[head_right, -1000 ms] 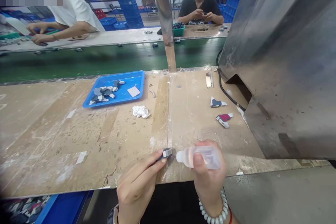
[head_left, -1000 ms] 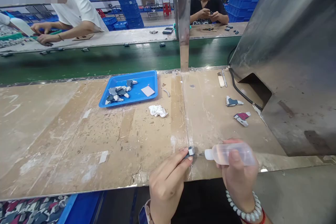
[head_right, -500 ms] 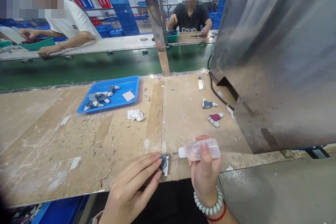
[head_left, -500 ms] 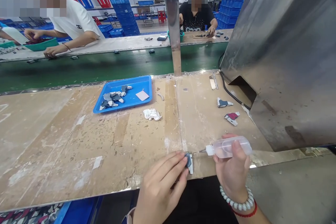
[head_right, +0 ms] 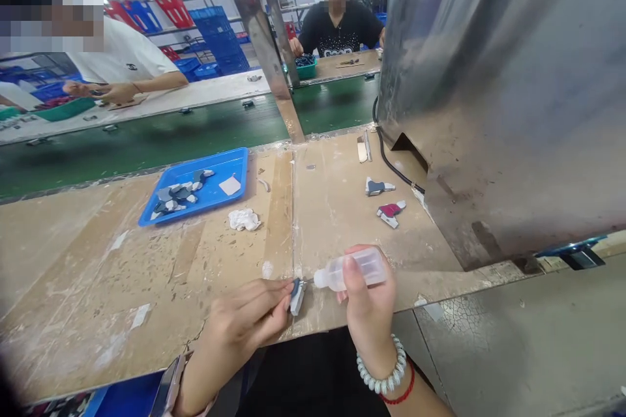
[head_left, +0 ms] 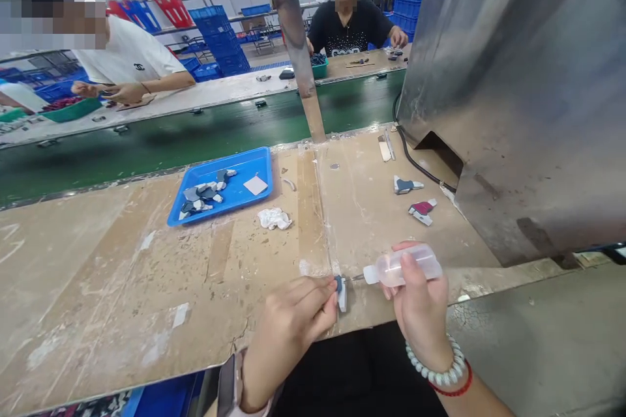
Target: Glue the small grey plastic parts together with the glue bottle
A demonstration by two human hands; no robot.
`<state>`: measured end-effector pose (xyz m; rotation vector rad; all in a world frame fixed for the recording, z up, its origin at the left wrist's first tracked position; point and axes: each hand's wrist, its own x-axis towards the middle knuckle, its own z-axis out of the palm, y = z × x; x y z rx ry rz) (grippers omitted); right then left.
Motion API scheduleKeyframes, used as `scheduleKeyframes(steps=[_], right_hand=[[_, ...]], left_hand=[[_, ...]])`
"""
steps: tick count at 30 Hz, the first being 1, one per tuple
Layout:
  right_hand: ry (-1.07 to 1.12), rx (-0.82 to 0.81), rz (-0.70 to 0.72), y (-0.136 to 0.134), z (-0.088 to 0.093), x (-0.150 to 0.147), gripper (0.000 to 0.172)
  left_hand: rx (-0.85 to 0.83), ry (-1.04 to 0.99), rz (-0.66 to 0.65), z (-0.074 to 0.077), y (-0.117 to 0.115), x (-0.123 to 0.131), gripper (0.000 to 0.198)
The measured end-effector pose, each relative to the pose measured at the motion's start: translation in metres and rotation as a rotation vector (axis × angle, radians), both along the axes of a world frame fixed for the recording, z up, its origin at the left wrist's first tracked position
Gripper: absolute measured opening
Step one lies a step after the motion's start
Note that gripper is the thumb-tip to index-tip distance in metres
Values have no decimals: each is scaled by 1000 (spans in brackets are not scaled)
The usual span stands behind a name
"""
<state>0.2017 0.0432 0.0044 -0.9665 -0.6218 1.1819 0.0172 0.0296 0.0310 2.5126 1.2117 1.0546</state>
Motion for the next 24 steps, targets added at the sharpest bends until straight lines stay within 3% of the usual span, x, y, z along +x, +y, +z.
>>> scheduleKeyframes(steps=[12,24], right_hand=[[-59,42,77,-1,-5,0,29],[-207,49,126,-1,1,1,32]], left_hand=[[-248,-164,-3,3,9,-2,18],[-328,-213,45,4,9,-1,21]])
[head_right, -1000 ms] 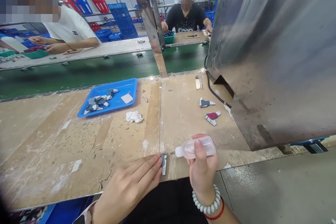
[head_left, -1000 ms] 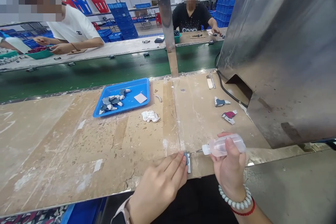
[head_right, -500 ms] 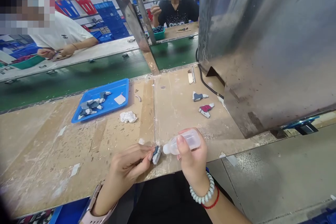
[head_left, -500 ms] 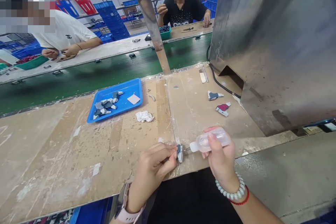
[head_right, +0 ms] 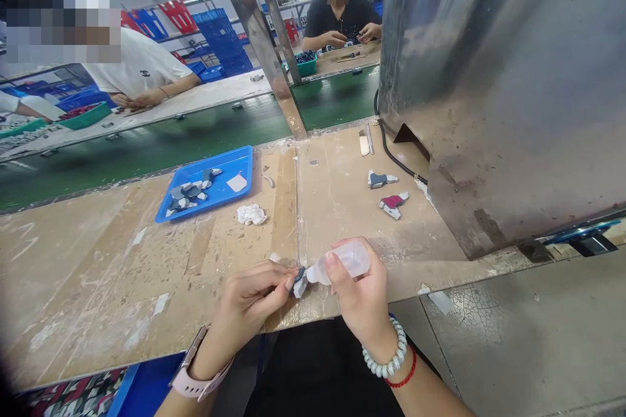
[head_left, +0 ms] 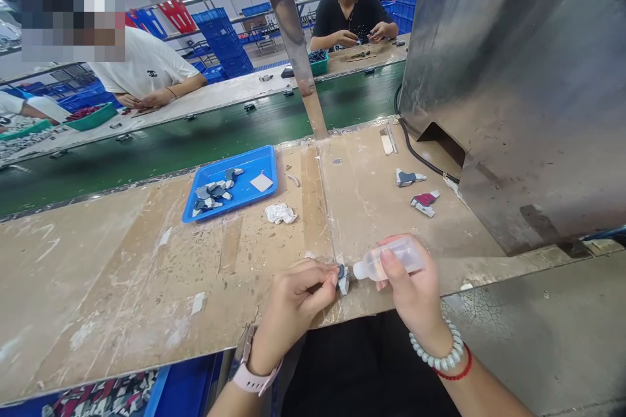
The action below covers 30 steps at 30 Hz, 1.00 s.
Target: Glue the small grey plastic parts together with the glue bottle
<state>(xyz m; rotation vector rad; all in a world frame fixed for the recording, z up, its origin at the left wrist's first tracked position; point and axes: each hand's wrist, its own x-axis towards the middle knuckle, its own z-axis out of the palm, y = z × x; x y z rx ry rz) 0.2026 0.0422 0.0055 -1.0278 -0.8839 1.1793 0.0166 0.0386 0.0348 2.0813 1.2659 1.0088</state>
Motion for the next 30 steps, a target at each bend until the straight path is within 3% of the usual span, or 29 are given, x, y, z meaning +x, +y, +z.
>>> scheduleKeyframes(steps=[16,22,26,30], right_hand=[[6,-25,-33,-3,-4,1,36],[293,-31,-130,-3,-7,2,30],[454,-98,-43,2,2,17,38],[378,-121,10,2,7,36,41]], left_hand=[[-20,-28,13,-1,-1,1,23],[16,1,20,-1,-8,-1,22],[109,77,24,-11,-21,-4,15],[233,136,10,-25,-28,-6,18]])
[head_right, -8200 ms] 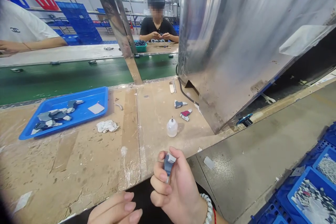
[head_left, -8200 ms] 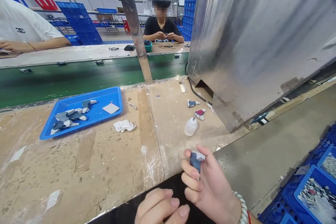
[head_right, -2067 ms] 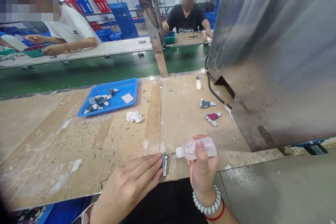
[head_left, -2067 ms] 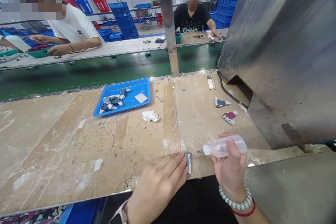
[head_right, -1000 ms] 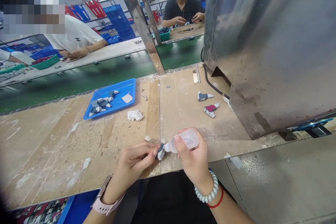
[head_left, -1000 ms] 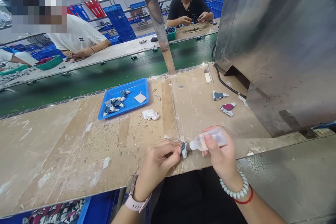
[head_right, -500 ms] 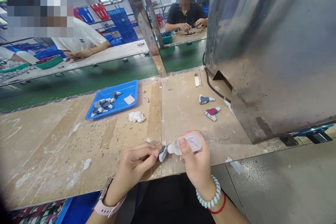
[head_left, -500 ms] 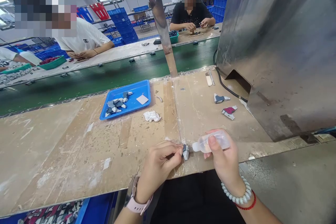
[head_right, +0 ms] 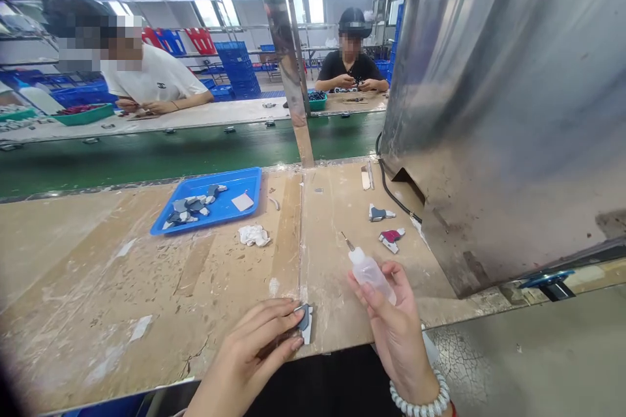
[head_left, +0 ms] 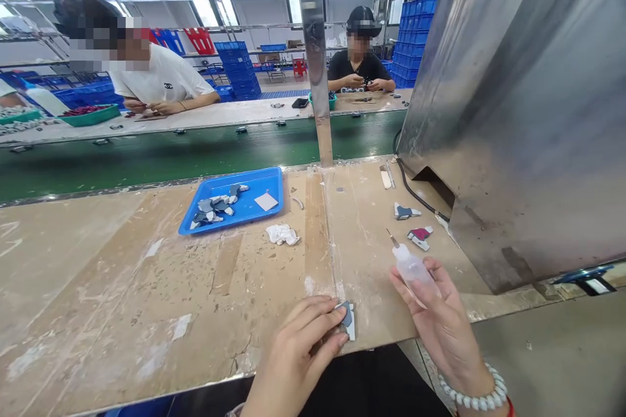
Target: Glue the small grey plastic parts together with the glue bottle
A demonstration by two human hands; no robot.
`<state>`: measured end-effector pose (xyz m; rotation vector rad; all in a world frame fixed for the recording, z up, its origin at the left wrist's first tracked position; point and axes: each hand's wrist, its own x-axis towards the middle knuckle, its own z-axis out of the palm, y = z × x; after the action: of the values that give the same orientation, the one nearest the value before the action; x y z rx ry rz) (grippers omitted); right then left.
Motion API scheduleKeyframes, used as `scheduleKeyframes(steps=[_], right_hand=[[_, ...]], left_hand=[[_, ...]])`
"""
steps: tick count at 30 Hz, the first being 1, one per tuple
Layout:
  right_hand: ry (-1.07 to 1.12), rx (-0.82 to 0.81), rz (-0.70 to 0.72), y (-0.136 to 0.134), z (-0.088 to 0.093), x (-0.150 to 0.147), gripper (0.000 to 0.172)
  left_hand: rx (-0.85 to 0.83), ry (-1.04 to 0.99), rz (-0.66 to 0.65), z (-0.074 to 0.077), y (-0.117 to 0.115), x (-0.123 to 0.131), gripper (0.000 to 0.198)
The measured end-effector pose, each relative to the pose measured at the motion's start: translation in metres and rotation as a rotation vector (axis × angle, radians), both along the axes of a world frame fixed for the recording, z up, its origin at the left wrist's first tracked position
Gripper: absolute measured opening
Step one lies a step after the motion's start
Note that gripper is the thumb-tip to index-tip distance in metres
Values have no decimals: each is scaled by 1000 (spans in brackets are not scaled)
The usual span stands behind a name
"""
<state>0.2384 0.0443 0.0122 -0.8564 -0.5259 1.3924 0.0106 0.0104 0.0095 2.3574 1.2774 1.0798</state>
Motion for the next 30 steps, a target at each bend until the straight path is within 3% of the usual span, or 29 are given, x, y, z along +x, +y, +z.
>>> scheduleKeyframes(steps=[4,8,13,15,17,18,19,22,24,26,28,30], right_hand=[[-362,38,-100,0,-4,10,44],[-790,126,-109,13,-17,13,69],[-991,148,-55,22,-26,18,76],[-1096,200,-236,10,-23,18,68],[-1128,237,-477,-12,-16,14,48],[-1058,239,-495,-25,-13,11,39],[-930,221,-367,-37,-9,6,37],[-348,140,404,-64,1,-13,68],[-50,149,693,-71,4,-23,74],[117,175,784,-73,3,-29,64],[196,167,766,-75,1,-29,52],[220,150,740,-78,-1,-27,51]], left_hand=[[21,0,32,-6,-1,2,21],[47,-28,86,0,-5,5,22],[155,-38,172,13,-20,14,23],[235,-37,199,20,-26,19,25],[313,-40,226,27,-31,23,29],[344,-36,231,31,-34,26,31],[368,-25,230,36,-36,28,33],[411,21,190,46,-41,35,32],[416,37,157,50,-45,39,27],[392,40,124,51,-50,41,25],[368,43,110,51,-55,42,23],[364,49,103,50,-59,44,22]])
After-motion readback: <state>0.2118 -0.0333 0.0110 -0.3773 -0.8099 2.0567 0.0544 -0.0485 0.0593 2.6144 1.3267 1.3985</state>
